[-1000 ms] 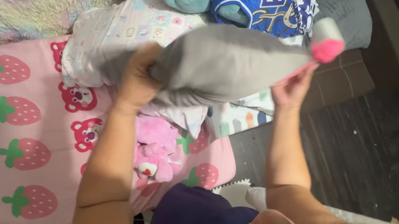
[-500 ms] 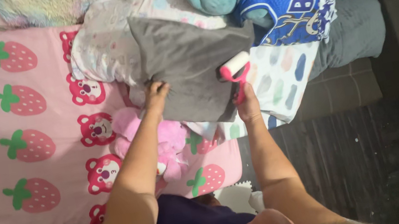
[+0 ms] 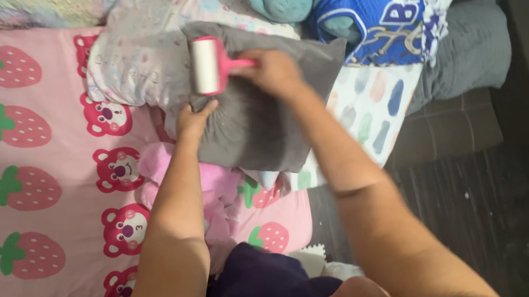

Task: The person uses a pink lint roller to clean a pink strawberry-patterned bedsheet and several stuffed toys on a bed. They roll the lint roller over the sheet and then over a gray pillow, a blue plush toy, and a pink plush toy.

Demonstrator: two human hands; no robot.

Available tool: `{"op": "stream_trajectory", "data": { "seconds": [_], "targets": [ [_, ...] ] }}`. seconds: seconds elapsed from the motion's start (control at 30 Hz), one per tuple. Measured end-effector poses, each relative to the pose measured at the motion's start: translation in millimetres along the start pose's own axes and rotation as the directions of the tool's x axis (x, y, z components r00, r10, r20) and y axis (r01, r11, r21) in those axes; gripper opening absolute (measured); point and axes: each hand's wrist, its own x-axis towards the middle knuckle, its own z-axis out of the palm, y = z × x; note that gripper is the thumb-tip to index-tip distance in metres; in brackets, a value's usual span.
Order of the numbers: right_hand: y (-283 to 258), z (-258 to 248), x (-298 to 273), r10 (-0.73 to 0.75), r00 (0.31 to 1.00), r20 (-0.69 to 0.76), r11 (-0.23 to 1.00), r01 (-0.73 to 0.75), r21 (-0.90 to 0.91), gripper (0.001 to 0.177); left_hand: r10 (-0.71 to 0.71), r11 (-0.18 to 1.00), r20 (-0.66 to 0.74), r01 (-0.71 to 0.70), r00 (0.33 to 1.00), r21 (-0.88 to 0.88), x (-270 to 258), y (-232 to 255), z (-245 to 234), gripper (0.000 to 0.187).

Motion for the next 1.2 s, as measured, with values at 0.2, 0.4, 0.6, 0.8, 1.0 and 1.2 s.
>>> {"op": "stream_trajectory", "data": {
  "seconds": [0.2, 0.4, 0.6, 0.8, 1.0, 1.2],
  "targets": [
    [232.2, -82.7, -128.0, 0.305, 0.946, -0.109, 0.940, -0.280, 0.195, 0.048, 0.028, 0.960, -0.125, 0.008, 0.992, 0.279, 15.3, -0.1, 11.1, 0.087],
    [245.9, -71.4, -170.3, 0.455, 0.877, -0.153, 0.781, -0.310, 0.542, 0.041, 0.159, 0.929, -0.105, -0.113, 0.982, 0.351, 23.2, -16.9, 10.5, 0.081],
    [63.8, 55.8, -89.7, -0.036, 0.991, -0.126, 0.977, 0.062, 0.206, 0.038, 0.156, 0.913, -0.040, -0.129, 0.987, 0.388, 35.2, -27.2, 8.0, 0.075],
    [168.2, 38.5, -158.7, 0.148, 0.971, -0.189, 0.923, -0.066, 0.380, 0.038, 0.128, 0.952, 0.009, -0.126, 0.992, 0.278, 26.6, -15.3, 6.7, 0.069],
    [279.3, -0.8, -262.9, 0.490, 0.858, -0.156, 0.850, -0.431, 0.303, 0.031, 0.151, 0.905, 0.053, -0.160, 0.987, 0.394, 34.5, -14.0, 2.7, 0.081],
    [103.7, 136.2, -207.5, -0.218, 0.955, -0.202, 0.963, 0.244, 0.111, 0.034, 0.176, 0.866, 0.085, -0.195, 0.981, 0.460, 47.1, -16.6, 12.0, 0.092]
  ]
}}
